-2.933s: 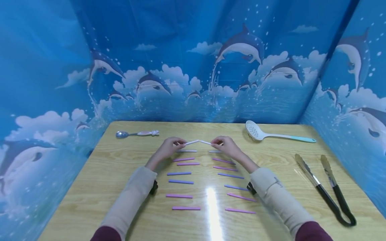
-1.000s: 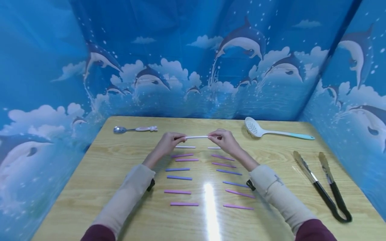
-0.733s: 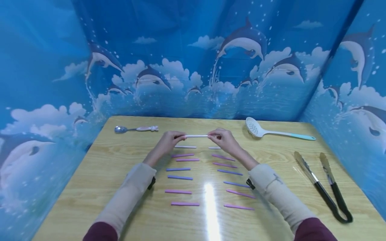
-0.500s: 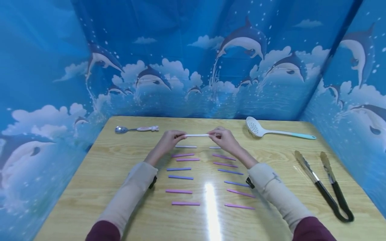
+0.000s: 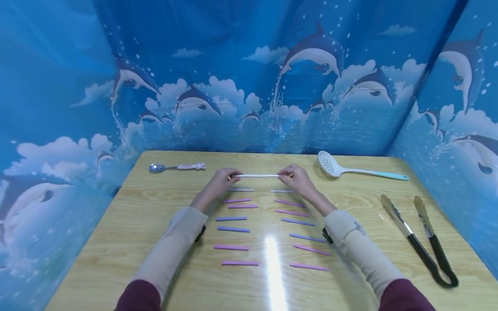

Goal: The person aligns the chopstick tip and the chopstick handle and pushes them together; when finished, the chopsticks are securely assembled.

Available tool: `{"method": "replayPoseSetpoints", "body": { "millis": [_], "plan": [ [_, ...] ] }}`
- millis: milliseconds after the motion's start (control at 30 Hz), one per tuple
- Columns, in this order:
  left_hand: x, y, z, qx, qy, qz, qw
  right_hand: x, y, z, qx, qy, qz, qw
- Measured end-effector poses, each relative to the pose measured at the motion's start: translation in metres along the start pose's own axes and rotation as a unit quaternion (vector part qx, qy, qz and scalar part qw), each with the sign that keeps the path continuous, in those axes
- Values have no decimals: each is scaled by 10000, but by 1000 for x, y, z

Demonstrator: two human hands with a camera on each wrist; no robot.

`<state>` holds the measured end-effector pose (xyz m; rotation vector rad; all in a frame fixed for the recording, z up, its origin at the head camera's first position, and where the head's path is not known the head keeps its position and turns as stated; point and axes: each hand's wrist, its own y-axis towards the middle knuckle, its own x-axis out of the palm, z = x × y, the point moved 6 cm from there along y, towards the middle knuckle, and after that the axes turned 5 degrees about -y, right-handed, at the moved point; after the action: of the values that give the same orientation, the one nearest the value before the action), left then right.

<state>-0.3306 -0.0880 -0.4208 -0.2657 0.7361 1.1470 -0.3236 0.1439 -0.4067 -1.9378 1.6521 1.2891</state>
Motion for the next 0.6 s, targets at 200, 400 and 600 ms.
{"method": "replayPoseSetpoints", "body": {
  "millis": [200, 400, 600],
  "plan": [
    [9, 8, -12, -10, 225, -169, 9996, 11, 4, 12, 99, -56, -378, 9992],
    [16, 14, -21, -225, 173, -402, 9988, 20, 6, 22, 347, -114, -629, 9973],
    [21, 20, -26, -320, 361, -654, 9967, 29, 8, 27, 615, 36, -1019, 9929]
  ]
}}
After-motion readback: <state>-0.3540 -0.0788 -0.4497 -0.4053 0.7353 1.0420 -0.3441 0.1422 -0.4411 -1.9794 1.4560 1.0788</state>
